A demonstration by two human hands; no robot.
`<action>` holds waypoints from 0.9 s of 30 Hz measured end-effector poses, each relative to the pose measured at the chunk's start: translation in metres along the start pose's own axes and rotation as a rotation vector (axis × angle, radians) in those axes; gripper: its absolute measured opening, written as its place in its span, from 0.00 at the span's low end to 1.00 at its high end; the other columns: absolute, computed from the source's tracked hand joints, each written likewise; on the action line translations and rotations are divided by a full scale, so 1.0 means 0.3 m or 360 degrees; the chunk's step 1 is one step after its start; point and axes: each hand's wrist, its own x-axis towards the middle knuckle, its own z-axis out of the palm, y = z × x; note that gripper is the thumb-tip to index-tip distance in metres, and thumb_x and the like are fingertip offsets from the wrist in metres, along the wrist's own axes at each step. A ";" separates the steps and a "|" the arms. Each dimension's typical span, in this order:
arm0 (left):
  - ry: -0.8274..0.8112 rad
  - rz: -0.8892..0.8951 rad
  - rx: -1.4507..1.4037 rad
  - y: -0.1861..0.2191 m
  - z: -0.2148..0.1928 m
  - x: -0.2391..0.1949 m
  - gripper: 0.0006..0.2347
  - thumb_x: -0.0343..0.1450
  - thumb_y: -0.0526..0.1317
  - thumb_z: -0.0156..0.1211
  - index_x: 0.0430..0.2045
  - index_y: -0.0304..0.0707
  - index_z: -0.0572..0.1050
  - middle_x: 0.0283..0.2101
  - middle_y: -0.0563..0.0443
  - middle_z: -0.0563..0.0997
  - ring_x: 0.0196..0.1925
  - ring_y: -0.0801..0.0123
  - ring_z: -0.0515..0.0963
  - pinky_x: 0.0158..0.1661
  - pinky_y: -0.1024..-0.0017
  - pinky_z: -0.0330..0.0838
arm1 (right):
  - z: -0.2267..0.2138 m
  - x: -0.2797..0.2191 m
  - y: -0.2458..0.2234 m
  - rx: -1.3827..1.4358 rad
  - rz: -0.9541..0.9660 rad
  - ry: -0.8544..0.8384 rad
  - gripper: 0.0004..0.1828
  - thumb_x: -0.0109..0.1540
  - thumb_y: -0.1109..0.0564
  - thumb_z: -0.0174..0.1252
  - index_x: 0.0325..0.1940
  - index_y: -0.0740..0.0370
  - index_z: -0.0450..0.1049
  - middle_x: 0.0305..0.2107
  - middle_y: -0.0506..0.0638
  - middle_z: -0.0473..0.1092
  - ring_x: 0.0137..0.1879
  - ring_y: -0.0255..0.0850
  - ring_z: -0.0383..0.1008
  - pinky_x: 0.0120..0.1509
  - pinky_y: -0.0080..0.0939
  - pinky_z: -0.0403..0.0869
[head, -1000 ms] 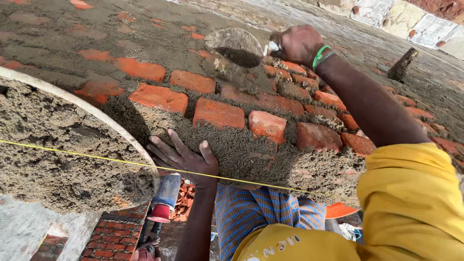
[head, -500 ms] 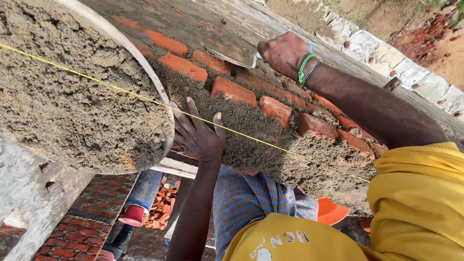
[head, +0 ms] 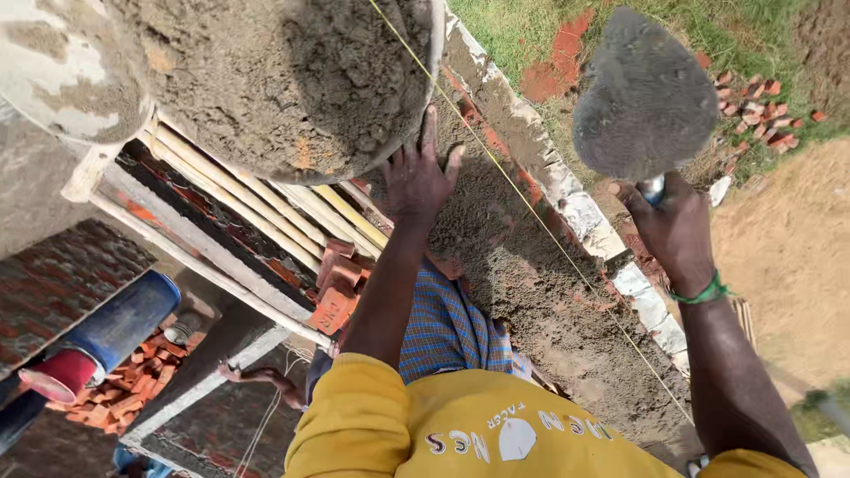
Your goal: The person applies mortar to a row of bricks using a trowel and then places bricks onto the mortar line. The person also scoops mortar from a bowl and spreads it over the brick layers.
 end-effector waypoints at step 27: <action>0.0186 0.0150 0.0038 -0.127 0.244 0.029 0.25 0.76 0.58 0.48 0.67 0.51 0.63 0.69 0.43 0.66 0.73 0.51 0.65 0.72 0.41 0.48 | 0.456 0.070 -0.648 0.0688 -0.0288 -0.0703 0.25 0.62 0.38 0.65 0.48 0.61 0.78 0.35 0.54 0.79 0.38 0.45 0.82 0.47 0.48 0.80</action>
